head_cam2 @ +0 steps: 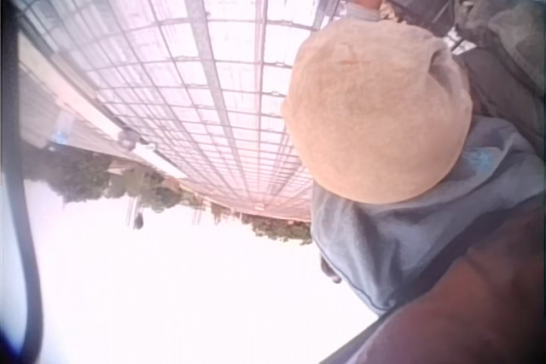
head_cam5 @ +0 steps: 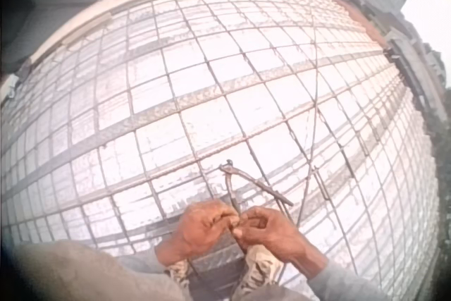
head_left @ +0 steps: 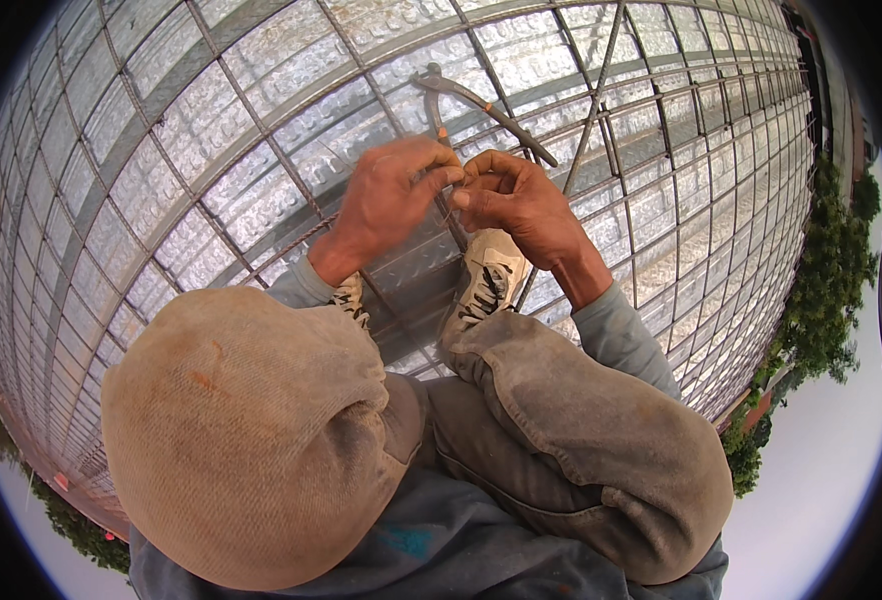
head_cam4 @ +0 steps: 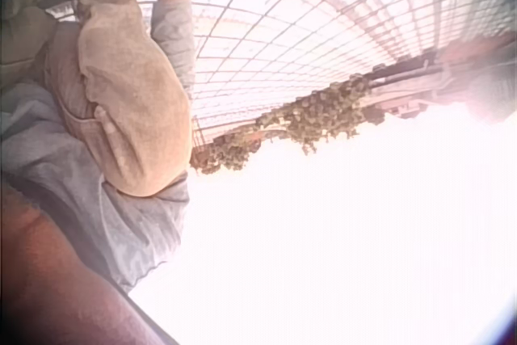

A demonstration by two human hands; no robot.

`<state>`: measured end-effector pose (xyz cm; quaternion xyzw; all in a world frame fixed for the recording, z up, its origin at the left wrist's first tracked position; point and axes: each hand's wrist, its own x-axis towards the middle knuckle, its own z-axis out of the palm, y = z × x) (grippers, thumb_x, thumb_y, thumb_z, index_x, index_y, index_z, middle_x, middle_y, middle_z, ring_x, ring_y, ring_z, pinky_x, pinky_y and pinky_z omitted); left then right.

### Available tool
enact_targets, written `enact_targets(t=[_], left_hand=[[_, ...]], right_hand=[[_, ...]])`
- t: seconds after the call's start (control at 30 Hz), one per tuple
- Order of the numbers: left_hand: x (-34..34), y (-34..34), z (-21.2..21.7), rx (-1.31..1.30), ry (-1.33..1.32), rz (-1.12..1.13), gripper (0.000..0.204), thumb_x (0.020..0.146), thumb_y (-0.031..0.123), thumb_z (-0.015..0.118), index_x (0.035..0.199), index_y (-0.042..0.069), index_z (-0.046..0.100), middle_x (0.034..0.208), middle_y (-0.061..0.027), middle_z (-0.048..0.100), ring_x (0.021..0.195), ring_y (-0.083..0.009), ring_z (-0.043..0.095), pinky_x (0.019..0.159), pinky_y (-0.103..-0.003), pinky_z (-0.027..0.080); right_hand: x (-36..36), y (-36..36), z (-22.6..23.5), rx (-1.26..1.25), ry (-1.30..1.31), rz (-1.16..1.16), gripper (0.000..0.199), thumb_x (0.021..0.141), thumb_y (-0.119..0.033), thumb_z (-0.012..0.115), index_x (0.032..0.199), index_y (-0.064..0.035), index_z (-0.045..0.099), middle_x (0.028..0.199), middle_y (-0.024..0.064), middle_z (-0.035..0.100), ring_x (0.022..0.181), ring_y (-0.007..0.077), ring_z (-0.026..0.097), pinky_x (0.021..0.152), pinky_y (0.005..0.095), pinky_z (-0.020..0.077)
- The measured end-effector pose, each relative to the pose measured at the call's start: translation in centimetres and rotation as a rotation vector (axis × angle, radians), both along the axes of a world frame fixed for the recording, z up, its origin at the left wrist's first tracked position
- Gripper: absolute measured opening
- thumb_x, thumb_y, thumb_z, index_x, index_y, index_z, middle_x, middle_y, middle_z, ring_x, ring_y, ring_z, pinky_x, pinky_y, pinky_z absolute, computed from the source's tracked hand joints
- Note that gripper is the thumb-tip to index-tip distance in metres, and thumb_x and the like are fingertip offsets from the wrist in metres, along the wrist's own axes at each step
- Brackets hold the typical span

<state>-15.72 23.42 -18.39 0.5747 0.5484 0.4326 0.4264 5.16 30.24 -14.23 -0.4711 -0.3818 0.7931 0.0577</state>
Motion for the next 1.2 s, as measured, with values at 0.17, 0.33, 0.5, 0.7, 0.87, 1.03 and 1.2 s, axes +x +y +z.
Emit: enact_targets(t=[0.17,0.33,0.5,0.7,0.87,1.03,1.2], left_hand=[[0.0,-0.1,0.1,-0.068,-0.072,-0.011,0.017,0.102,0.013,0.071,0.104,-0.003,0.074,0.086,-0.0131,0.072,0.076,-0.0211,0.069,0.071,-0.037,0.053],[0.5,-0.3,0.2,-0.257,-0.226,0.028,0.019,0.101,0.013,0.067,0.103,-0.004,0.074,0.076,-0.0119,0.067,0.072,-0.0189,0.064,0.07,-0.037,0.051],[0.3,-0.2,-0.4,-0.47,-0.395,-0.002,0.022,0.102,0.016,0.066,0.102,-0.004,0.076,0.074,-0.0008,0.062,0.071,-0.0099,0.055,0.067,-0.031,0.046],[-0.9,-0.6,-0.1,-0.704,-0.484,-0.089,0.022,0.101,0.017,0.068,0.104,-0.002,0.078,0.077,0.0013,0.063,0.072,-0.0097,0.055,0.068,-0.029,0.045],[-0.6,-0.2,0.2,-0.571,-0.355,-0.234,0.023,0.104,0.021,0.071,0.106,0.0,0.078,0.077,0.0041,0.061,0.07,-0.0085,0.052,0.065,-0.028,0.042],[0.4,-1.0,0.5,-0.363,-0.161,-0.293,0.025,0.102,0.019,0.069,0.107,-0.004,0.078,0.08,-0.004,0.069,0.071,-0.013,0.057,0.069,-0.034,0.048],[1.3,-0.8,0.8,-0.333,0.041,-0.232,0.021,0.096,0.014,0.065,0.106,-0.001,0.077,0.09,-0.025,0.073,0.082,-0.0419,0.073,0.077,-0.046,0.055]], right_hand=[[-0.5,-1.1,-1.0,0.244,0.046,-0.004,0.02,0.096,-0.012,0.081,0.104,-0.003,0.066,0.092,0.0046,0.074,0.081,0.0122,0.07,0.073,0.03,0.0557],[-1.2,-1.4,-1.2,0.78,-0.143,0.142,0.018,0.091,-0.004,0.077,0.103,-0.0016,0.063,0.093,0.009,0.071,0.078,0.023,0.071,0.073,0.0358,0.0548],[-0.9,-1.1,-1.8,1.196,-0.298,0.335,0.021,0.088,0.001,0.076,0.105,-0.0052,0.065,0.099,0.011,0.071,0.089,0.0295,0.071,0.078,0.0374,0.0547],[-0.3,0.5,-1.1,1.527,-0.298,0.639,0.022,0.089,-0.01,0.076,0.109,-0.0129,0.07,0.098,0.0038,0.069,0.102,0.0254,0.068,0.094,0.0445,0.0482],[0.8,2.6,-0.2,1.351,-0.191,0.761,0.017,0.088,-0.011,0.077,0.105,-0.0121,0.075,0.103,0.0046,0.072,0.103,0.0252,0.069,0.099,0.0452,0.0489],[1.5,4.2,0.1,0.999,-0.059,0.761,0.01,0.087,-0.009,0.075,0.096,-0.0062,0.076,0.09,0.0108,0.072,0.088,0.0363,0.072,0.082,0.0469,0.0568],[-0.1,3.3,1.6,1.128,-0.265,0.775,0.009,0.085,-0.008,0.076,0.094,-0.0062,0.075,0.089,0.0095,0.071,0.088,0.0351,0.071,0.08,0.048,0.0561]])
